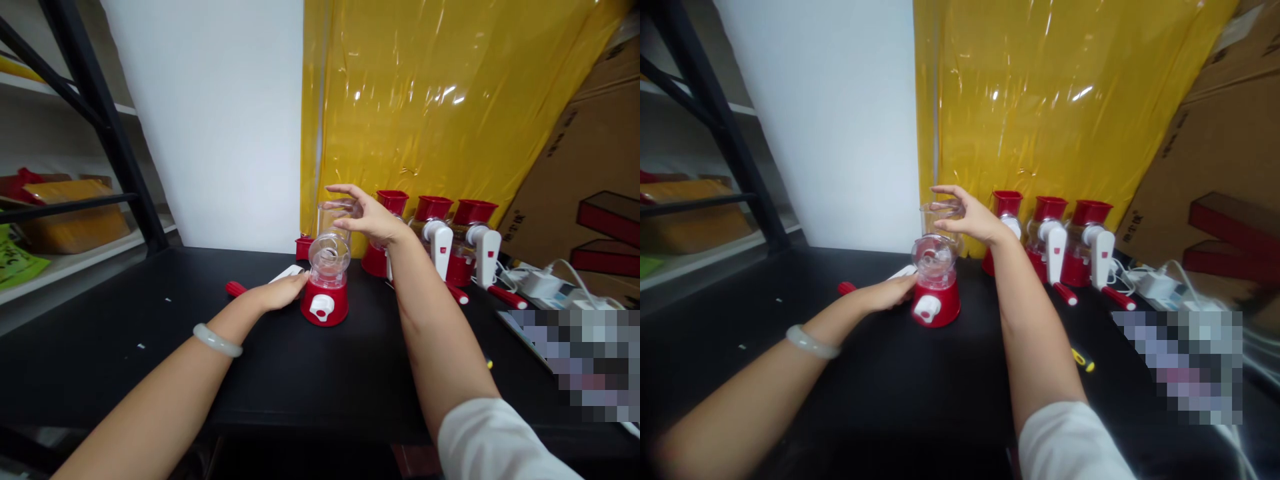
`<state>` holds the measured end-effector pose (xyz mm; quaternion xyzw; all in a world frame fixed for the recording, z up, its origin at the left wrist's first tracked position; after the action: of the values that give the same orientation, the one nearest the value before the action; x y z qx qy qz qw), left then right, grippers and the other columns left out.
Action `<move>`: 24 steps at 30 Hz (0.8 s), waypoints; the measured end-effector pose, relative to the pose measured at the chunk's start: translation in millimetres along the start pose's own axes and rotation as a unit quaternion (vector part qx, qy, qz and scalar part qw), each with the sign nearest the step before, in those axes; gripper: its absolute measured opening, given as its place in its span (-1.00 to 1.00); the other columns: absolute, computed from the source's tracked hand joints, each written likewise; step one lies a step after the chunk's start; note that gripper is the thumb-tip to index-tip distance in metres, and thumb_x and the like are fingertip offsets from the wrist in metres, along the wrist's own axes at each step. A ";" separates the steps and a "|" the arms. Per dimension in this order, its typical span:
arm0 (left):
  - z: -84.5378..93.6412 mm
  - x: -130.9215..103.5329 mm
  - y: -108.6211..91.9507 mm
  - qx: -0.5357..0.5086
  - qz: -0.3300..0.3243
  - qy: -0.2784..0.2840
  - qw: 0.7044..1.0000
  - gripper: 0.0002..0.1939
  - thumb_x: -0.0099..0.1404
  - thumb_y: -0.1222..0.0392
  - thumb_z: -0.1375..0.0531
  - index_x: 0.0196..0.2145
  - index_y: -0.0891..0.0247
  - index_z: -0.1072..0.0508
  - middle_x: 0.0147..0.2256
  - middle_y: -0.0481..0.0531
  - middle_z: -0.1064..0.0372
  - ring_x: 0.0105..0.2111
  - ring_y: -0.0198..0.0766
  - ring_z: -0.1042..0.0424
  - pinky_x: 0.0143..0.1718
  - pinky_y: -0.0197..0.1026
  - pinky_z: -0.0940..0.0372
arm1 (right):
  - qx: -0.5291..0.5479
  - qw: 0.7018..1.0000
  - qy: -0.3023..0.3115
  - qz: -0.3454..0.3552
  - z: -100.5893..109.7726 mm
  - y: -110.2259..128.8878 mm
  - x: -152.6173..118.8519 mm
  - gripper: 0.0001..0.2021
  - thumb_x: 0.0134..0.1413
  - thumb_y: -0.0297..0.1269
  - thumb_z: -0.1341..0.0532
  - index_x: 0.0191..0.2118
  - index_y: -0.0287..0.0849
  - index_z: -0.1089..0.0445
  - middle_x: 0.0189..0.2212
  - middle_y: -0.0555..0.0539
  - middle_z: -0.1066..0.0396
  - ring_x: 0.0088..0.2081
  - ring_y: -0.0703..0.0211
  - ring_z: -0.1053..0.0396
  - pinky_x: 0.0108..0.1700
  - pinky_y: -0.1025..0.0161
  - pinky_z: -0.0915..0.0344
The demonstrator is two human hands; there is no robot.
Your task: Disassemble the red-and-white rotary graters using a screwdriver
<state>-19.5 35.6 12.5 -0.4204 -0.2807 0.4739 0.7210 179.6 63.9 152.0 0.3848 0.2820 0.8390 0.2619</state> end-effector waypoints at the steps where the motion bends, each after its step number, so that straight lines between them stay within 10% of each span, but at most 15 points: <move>1: 0.0 0.7 0.6 -0.008 -0.014 0.001 1.000 -0.37 0.31 -0.34 0.01 0.06 0.16 -0.42 0.08 0.12 -0.43 0.00 -0.06 -0.39 -0.13 -0.17 -0.28 | 0.009 1.000 0.005 0.002 0.8 0.8 -0.7 -0.17 -0.10 -0.03 -0.40 0.29 -0.06 -0.12 0.10 -0.24 -0.40 0.17 -0.02 -0.32 0.10 -0.02 -0.32; 11: 10.3 -0.1 -7.0 0.163 -0.050 -0.058 0.984 -0.50 0.39 -0.21 0.10 -0.28 0.25 -0.38 -0.22 0.14 -0.48 -0.19 -0.07 -0.42 -0.10 -0.05 -0.28 | 0.004 0.996 0.086 0.036 36.4 20.6 -26.6 -0.17 -0.16 -0.04 -0.46 0.27 0.02 -0.20 0.10 -0.19 -0.39 0.21 -0.16 -0.30 0.16 -0.14 -0.33; 17: 8.7 -9.2 -23.4 0.229 -0.114 -0.164 0.953 -0.60 0.42 -0.15 0.08 -0.13 0.23 -0.27 -0.21 0.15 -0.42 -0.21 -0.06 -0.44 -0.11 0.04 -0.30 | -0.102 0.990 0.089 -0.030 55.0 36.9 -49.8 -0.24 -0.14 -0.08 -0.44 0.24 0.02 -0.26 0.04 -0.16 -0.42 0.14 -0.14 -0.36 0.14 -0.11 -0.37; 24: -7.7 -12.9 -25.6 0.188 -0.198 -0.062 0.960 0.08 -0.05 -0.18 -0.42 0.28 0.20 -0.01 0.26 0.34 -0.10 0.25 0.15 -0.19 0.23 0.16 -0.14 | -0.222 0.970 0.061 -0.072 56.0 46.5 -52.9 -0.27 -0.14 -0.12 -0.41 0.23 -0.04 -0.29 -0.01 -0.16 -0.46 0.03 -0.08 -0.43 0.10 -0.08 -0.40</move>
<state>-6.9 16.0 31.0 -0.1834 -0.3084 0.3906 0.8477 243.6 11.6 187.5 0.2438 0.1307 0.8815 0.3828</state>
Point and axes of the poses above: each hand's wrist, its own x-axis towards the middle knuckle, its own z-axis out of the back of the hand, y = z × x, the point moved 3 cm from there along x, towards the middle knuckle
